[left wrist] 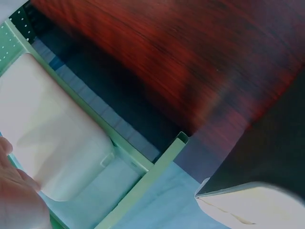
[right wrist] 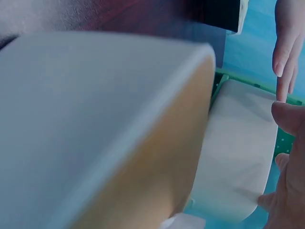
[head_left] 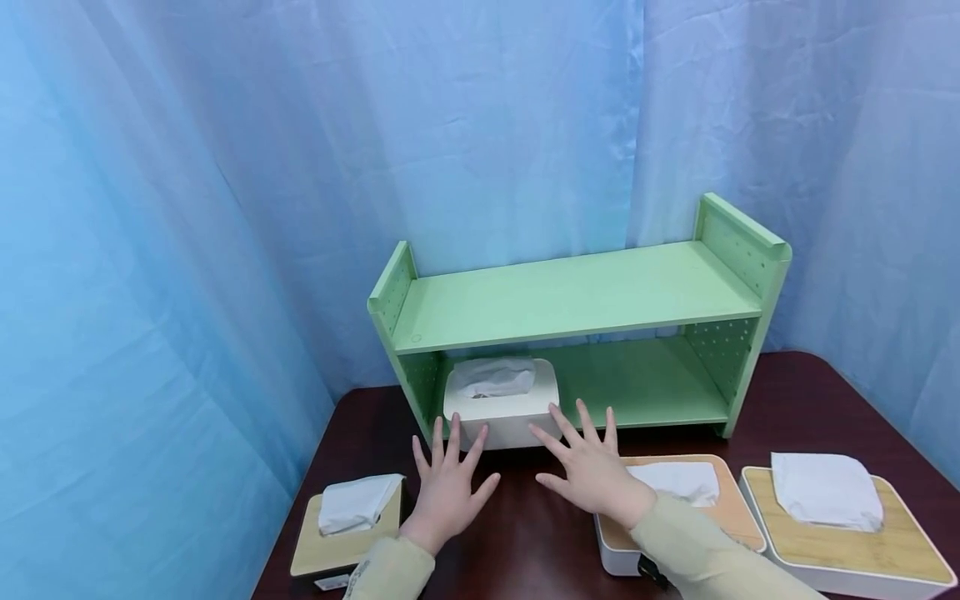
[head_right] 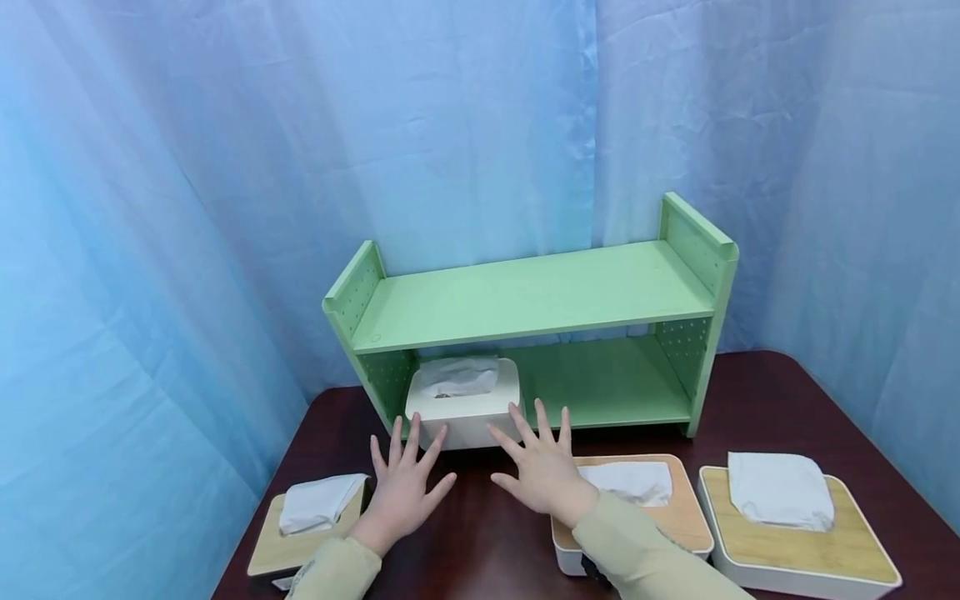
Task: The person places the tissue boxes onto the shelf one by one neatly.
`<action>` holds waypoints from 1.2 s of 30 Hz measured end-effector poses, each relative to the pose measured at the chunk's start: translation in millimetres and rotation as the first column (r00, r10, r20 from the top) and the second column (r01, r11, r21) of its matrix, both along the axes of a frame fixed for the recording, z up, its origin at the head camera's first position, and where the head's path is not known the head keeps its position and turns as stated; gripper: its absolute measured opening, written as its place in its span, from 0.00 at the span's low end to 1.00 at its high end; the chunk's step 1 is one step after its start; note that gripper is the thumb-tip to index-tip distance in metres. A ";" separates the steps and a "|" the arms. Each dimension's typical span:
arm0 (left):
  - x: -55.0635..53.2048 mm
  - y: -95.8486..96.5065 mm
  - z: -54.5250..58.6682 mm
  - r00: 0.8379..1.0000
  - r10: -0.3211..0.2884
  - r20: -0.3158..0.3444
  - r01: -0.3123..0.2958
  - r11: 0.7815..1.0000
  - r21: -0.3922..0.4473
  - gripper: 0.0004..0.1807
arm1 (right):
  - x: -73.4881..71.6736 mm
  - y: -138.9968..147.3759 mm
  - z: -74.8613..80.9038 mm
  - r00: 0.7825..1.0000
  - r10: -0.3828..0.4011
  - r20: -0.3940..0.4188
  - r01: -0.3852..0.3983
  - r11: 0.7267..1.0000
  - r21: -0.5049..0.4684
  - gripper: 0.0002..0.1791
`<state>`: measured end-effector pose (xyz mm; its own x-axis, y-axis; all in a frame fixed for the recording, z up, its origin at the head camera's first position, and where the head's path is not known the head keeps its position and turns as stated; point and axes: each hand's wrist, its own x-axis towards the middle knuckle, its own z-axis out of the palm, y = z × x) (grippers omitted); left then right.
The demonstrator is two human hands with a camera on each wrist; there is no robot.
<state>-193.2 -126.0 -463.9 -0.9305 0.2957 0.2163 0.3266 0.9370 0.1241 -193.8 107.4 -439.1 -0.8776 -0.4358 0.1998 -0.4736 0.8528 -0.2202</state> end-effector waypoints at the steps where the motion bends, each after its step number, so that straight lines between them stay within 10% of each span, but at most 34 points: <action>1: -1.2 0.0 0.3 1.000 0.003 0.004 -0.003 1.000 0.001 0.36 | -2.2 -0.5 0.3 1.000 -0.008 0.001 0.008 1.000 0.005 0.35; 36: -50.9 -11.3 8.6 0.999 0.024 0.047 -0.023 0.999 -0.024 0.39 | -56.2 -13.1 9.6 0.979 -0.099 0.179 0.082 0.991 0.104 0.38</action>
